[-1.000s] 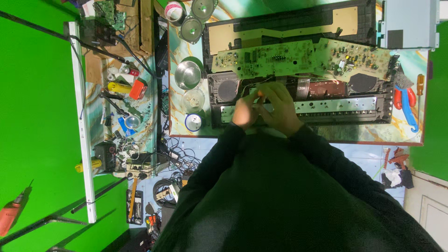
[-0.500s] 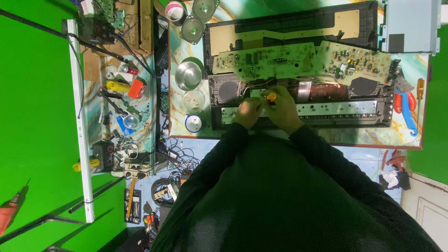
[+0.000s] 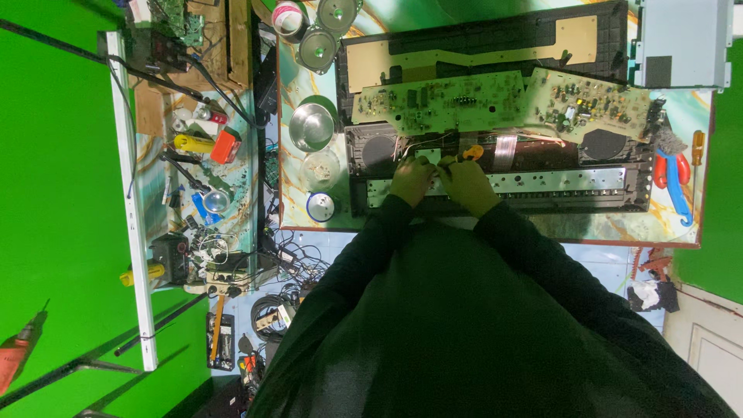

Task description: The person uses a screwdriver to remove and replace components inside a disassembled electronic keyboard on a workbench, handling a small circuit board and using a cleaning cloth on the internal parts.

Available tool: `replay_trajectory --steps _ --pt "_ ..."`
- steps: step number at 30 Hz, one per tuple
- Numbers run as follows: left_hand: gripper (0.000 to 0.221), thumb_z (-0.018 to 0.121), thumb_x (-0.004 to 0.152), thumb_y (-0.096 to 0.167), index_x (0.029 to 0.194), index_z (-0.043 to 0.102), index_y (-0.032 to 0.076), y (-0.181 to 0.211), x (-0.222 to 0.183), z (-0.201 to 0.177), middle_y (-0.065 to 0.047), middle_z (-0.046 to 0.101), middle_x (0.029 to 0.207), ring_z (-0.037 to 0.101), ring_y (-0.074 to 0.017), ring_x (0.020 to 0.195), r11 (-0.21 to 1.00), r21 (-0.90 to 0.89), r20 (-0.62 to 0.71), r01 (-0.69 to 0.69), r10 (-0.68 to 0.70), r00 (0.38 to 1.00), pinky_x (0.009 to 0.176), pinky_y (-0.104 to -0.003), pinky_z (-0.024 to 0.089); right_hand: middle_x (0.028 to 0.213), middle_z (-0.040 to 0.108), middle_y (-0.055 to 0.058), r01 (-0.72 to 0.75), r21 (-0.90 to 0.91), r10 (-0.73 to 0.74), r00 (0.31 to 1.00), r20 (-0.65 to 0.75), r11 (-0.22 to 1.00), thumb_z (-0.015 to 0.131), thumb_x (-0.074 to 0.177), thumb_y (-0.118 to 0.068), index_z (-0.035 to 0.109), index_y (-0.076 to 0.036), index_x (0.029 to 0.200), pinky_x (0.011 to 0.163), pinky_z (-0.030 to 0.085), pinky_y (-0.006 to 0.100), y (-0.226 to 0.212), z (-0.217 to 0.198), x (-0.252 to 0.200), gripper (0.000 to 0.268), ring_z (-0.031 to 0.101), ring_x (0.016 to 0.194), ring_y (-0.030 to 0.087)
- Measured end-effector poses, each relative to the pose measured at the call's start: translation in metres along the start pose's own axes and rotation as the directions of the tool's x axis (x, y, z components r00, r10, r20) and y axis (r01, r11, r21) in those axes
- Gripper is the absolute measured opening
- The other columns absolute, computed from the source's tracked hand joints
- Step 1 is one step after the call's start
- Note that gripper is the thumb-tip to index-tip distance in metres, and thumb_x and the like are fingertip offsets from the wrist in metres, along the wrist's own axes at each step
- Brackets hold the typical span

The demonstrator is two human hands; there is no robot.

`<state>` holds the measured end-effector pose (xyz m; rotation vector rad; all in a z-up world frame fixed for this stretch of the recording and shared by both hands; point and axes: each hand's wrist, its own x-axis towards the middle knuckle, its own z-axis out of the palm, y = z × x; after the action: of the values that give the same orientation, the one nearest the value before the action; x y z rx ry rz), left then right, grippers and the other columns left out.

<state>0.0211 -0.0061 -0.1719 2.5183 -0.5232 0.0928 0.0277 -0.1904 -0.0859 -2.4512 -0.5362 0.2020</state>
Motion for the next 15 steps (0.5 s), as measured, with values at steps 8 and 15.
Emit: replay_trajectory --steps 8,15 --pt "0.015 0.063 0.089 0.013 0.100 0.072 0.010 -0.007 0.008 0.001 -0.007 0.066 0.102 0.066 -0.0311 0.099 0.998 0.046 0.112 -0.030 0.025 0.993 0.084 -0.043 0.055 0.081 0.067 0.023 -0.020 0.070 0.020 1.000 -0.009 0.997 0.057 0.102 -0.022 0.066 -0.001 0.104 0.070 0.052 0.052 -0.012 -0.011 -0.001 0.023 0.066 0.078 0.043" --pt "0.019 0.063 0.085 0.010 0.103 0.070 0.010 -0.009 0.018 -0.011 -0.010 0.066 0.103 0.071 -0.0336 0.089 0.999 0.039 0.246 -0.023 0.013 0.969 0.071 -0.044 0.058 0.083 0.069 0.021 -0.033 0.044 0.031 0.999 0.034 0.999 0.056 0.101 -0.023 0.066 -0.004 0.111 0.068 0.053 0.052 0.008 0.011 -0.005 0.023 0.068 0.076 0.042"
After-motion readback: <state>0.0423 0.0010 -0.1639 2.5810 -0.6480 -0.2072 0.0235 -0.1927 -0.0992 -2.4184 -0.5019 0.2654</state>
